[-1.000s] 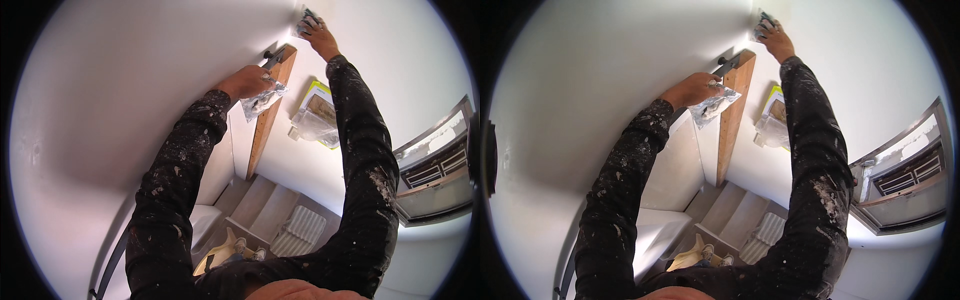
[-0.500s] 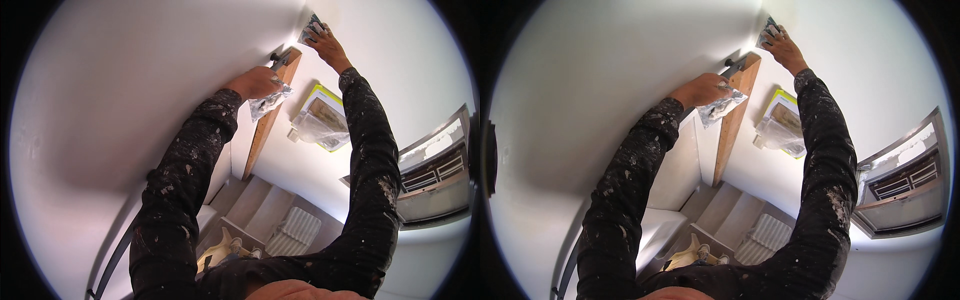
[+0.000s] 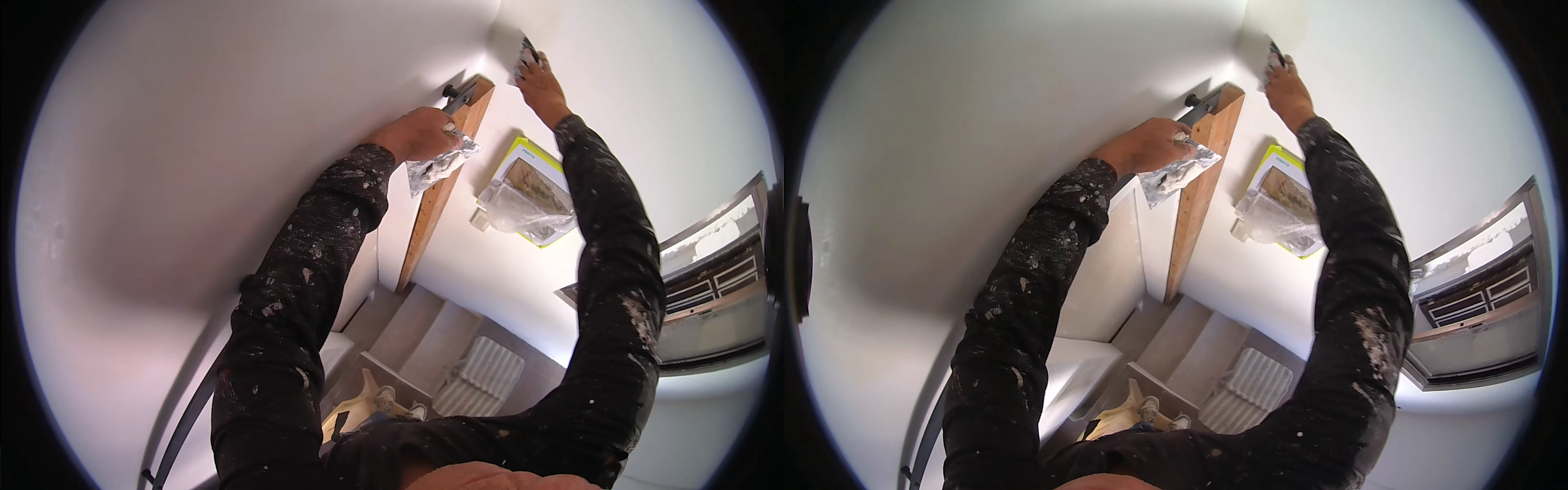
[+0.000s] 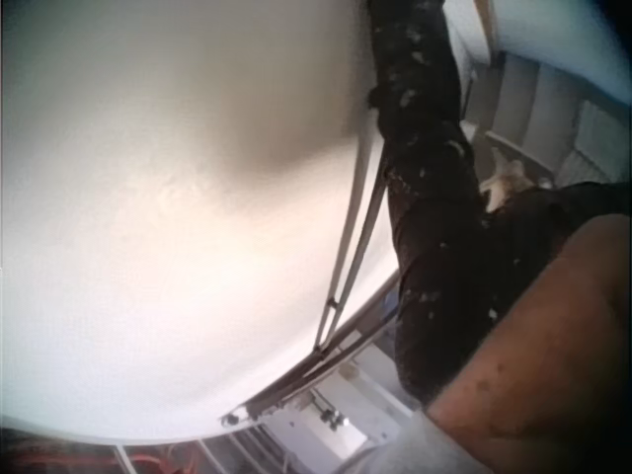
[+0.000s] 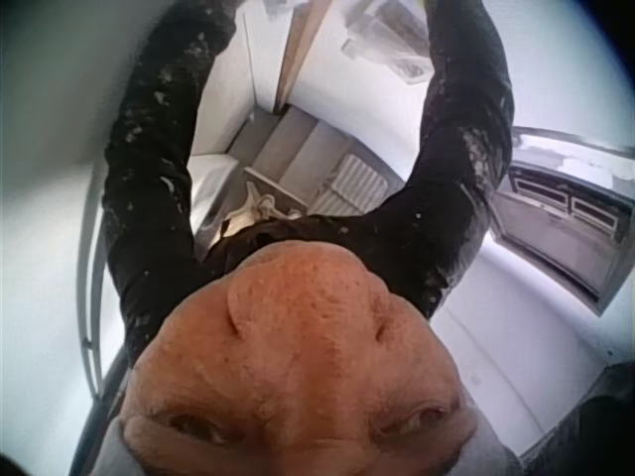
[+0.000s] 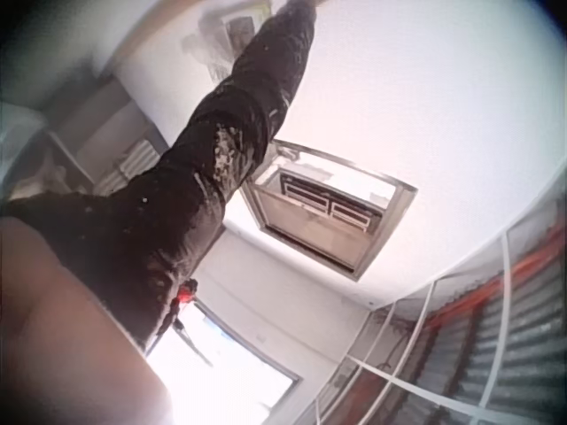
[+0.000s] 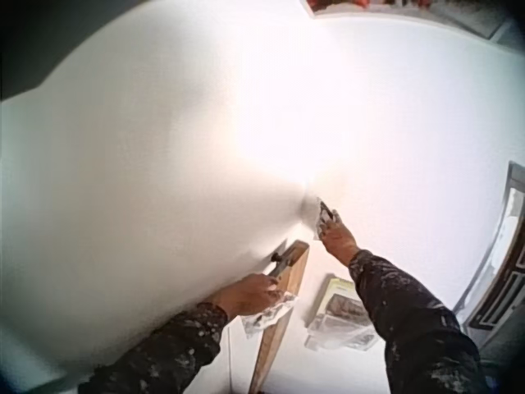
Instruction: The person applies plaster to a white wall using a trowel and a hawk, smoothing the surface in broad strokes. They briefly move a yellow plastic stool to reposition themselves before continuing to apply and smooth plaster near a window frame.
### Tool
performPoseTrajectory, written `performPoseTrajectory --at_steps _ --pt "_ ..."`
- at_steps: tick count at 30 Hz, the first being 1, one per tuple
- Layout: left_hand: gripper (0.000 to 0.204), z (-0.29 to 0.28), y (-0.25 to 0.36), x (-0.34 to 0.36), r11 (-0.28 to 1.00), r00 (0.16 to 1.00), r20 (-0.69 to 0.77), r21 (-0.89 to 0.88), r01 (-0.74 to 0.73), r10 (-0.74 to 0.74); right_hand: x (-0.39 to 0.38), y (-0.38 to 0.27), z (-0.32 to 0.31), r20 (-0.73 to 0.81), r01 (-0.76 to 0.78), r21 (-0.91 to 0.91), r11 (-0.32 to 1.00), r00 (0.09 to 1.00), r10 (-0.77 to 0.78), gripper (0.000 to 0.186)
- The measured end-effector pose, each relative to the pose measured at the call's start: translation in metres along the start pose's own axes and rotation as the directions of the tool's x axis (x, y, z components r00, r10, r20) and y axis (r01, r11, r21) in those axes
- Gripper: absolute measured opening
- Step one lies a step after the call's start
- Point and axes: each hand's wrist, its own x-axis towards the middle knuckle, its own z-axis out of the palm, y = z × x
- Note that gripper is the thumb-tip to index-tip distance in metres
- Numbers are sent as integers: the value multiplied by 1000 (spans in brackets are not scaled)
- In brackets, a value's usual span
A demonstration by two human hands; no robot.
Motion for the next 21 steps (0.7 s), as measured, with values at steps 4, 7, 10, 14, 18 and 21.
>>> performPoseTrajectory --at_steps 4,7,10,14,18,21 --pt "59 -1 0 -1 1000 999 31 11 15 -16 -23 10 -27 99 30 12 999 995 -31 28" --pt "59 -1 4 -1 999 1000 10 49 21 -21 -20 16 -35 -116 60 100 993 992 -48 33" --pt "59 1 4 1 999 1000 -4 46 -29 30 -4 4 -17 -187 64 151 986 982 -35 33" --pt "60 -2 3 -1 994 1000 9 104 -24 23 18 -15 -10 -165 50 125 991 986 -29 32" --pt "61 -1 2 0 991 1000 18 134 -8 5 33 -24 -9 -148 12 97 995 989 2 28" --pt "59 -5 10 -6 995 998 55 91 33 -38 31 -27 -1 -175 -22 80 997 984 35 27"
